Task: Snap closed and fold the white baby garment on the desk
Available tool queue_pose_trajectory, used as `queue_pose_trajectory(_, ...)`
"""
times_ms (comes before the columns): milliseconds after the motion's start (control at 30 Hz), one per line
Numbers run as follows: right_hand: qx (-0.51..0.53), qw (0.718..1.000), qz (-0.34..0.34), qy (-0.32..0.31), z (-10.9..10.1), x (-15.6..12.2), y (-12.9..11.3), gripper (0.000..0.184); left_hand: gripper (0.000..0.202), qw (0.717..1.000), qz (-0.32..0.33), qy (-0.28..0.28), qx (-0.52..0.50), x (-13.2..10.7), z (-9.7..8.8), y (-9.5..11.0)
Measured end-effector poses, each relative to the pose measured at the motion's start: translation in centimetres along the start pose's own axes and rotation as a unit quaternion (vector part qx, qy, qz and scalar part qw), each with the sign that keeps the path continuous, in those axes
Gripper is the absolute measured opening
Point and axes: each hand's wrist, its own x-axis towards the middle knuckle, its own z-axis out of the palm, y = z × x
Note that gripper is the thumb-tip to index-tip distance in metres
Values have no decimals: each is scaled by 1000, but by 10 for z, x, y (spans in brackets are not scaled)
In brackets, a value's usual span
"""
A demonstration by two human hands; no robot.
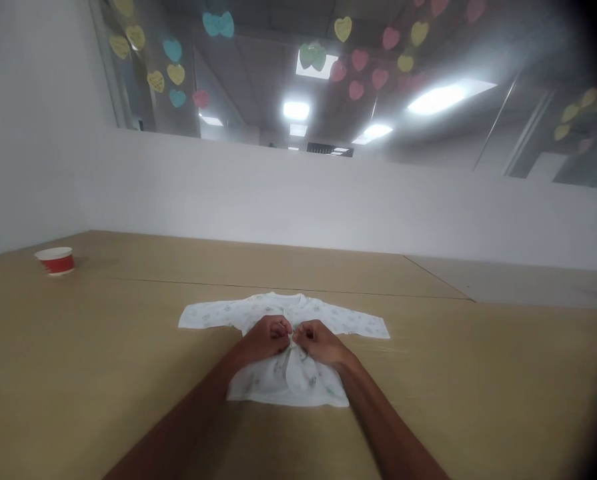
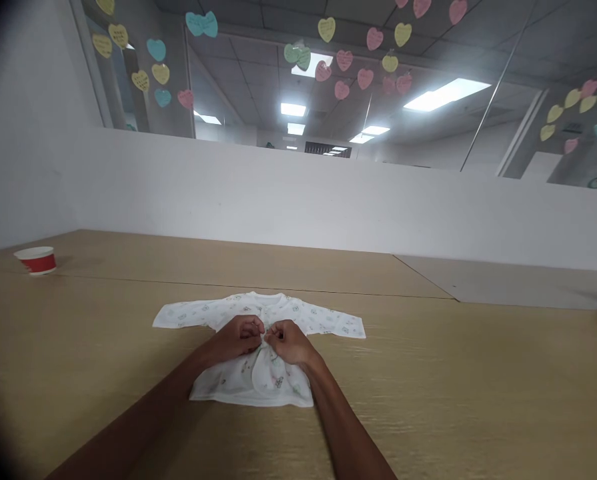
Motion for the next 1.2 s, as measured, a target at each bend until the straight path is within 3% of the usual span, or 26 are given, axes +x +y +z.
queue_pose_trajectory(100, 16, 1000, -5, -10, 1, 0, 0, 27, 25, 1000, 11, -4, -11, 0, 1, 0)
queue_pose_trajectory(433, 13, 999, 29, -29, -1, -3, 0, 24, 20, 991, 43, 10, 126, -2, 7, 6)
queue_pose_trajectory(633, -103, 993, -2, 48, 7, 1, 4, 13, 12, 990, 82, 39, 108, -1, 9, 2)
queue_pose_trajectory(767, -92, 995, -41, 18, 7, 0, 3, 16, 9, 981, 80, 56, 167, 2, 6, -1)
queue_pose_trajectory(867, -108, 992, -55, 17, 3, -3, 0, 17, 11, 981, 76, 36, 174, 1, 2, 2)
queue_pose_trajectory(1000, -139, 989, -40, 11, -2, -5, 1, 15, 16, 974, 58, 15, 218, -3, 0, 9)
queue_pose_trajectory(1200, -86, 996, -8, -23, -17, 0, 13, 9, 16, 950, 66, 18, 305, -2, -4, 12)
